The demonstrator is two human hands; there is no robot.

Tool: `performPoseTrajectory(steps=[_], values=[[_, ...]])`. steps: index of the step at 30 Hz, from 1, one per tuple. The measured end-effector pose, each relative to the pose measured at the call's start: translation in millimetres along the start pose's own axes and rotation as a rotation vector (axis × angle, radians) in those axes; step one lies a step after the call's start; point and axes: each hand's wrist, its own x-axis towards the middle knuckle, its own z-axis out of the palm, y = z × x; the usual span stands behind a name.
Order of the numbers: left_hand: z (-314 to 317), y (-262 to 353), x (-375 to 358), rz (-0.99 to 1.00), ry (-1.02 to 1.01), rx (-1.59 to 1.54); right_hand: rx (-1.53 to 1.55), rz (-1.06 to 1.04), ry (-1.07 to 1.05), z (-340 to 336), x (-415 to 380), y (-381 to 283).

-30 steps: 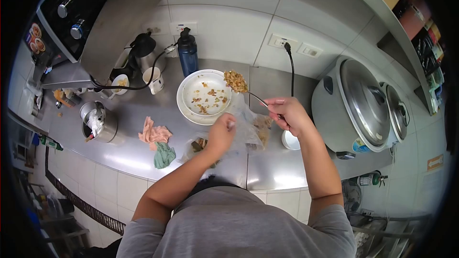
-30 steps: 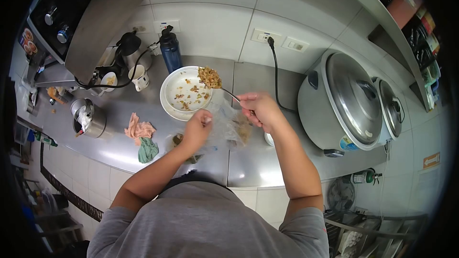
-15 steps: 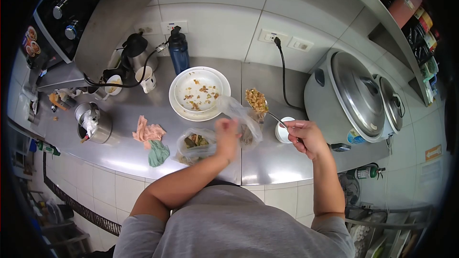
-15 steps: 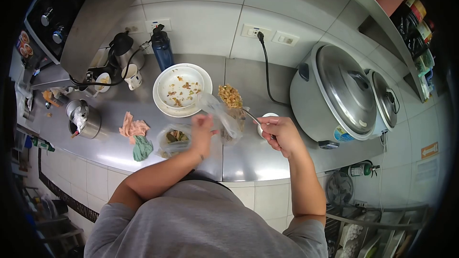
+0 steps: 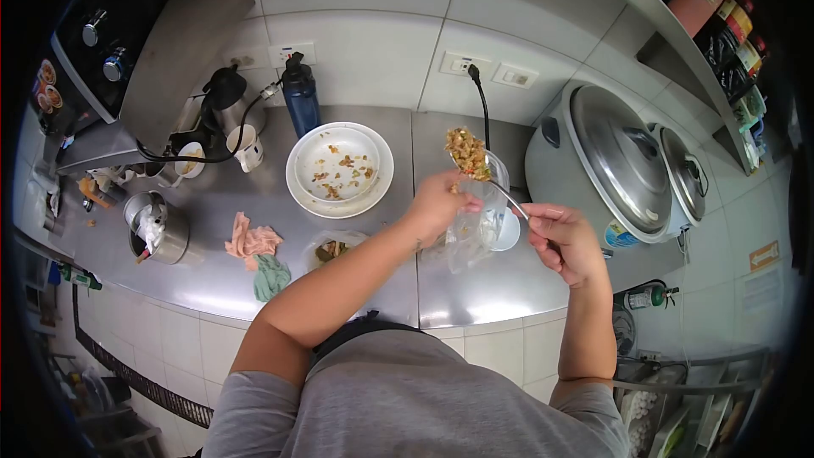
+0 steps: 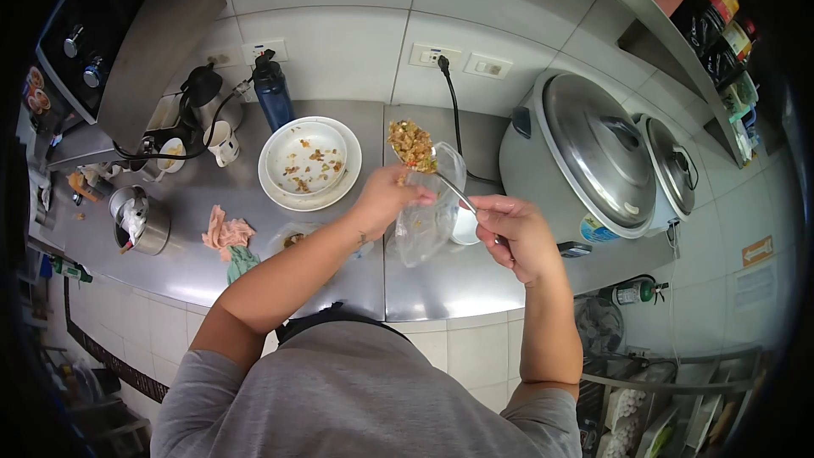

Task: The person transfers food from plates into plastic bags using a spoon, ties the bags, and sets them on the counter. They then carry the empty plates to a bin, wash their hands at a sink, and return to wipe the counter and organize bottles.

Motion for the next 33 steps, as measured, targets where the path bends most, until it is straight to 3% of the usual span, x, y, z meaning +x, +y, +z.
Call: performPoseTrajectory(steps=[3, 6, 9, 12, 15, 18, 21, 23, 24, 27, 30, 33], values=[[-7.7, 11.0, 9.0, -0.013, -0.169, 0.579, -0.016, -0.003, 0.044, -5.2, -5.5, 0.4], [-25.8, 28.4, 15.3, -0.025, -0.26, 0.884, -0.027, 0.033, 0.052, -9.7, -3.6, 15.0], [-31.9, 32.8, 11.1, -0.142, -0.268, 0.672, -0.04, 0.087, 0.038, -9.6, 3.6, 36.5], [-30.0, 54.2, -2.7, -0.134, -0.22, 0.671, -0.198, 0.157, 0.084, -5.1, 9.9, 50.7], [-24.7, 52.0, -2.8, -0.038, -0.193, 0.747, -0.736, -0.068, 0.108, 0.6, 24.1, 66.8], [-0.3, 52.7, -6.1, -0.034, -0.255, 0.712, -1.503, -0.518, 0.21, 25.5, 26.7, 82.3], [6.8, 56.0, 2.8, -0.126, -0.175, 0.474, -1.783, -0.448, 0.189, 42.9, 23.5, 66.6], [1.5, 61.0, 7.6, -0.088, -0.131, 0.349, -1.784, -0.595, 0.252, 37.1, 14.8, 57.1], [-2.7, 63.0, 7.3, -0.071, -0.107, 0.29, -1.777, -0.669, 0.281, 32.3, 11.9, 55.0], [-3.9, 84.5, -2.4, -0.051, -0.075, 0.128, -1.294, -1.106, 0.387, 2.6, 16.0, 46.0], [-7.0, 125.8, -28.0, 0.147, -0.054, -0.026, -0.305, -0.38, 0.336, -8.5, -4.8, 9.7], [-17.1, 167.2, -71.9, 0.358, 0.003, -0.044, 0.06, -0.36, 0.266, -4.7, 9.7, -3.5]])
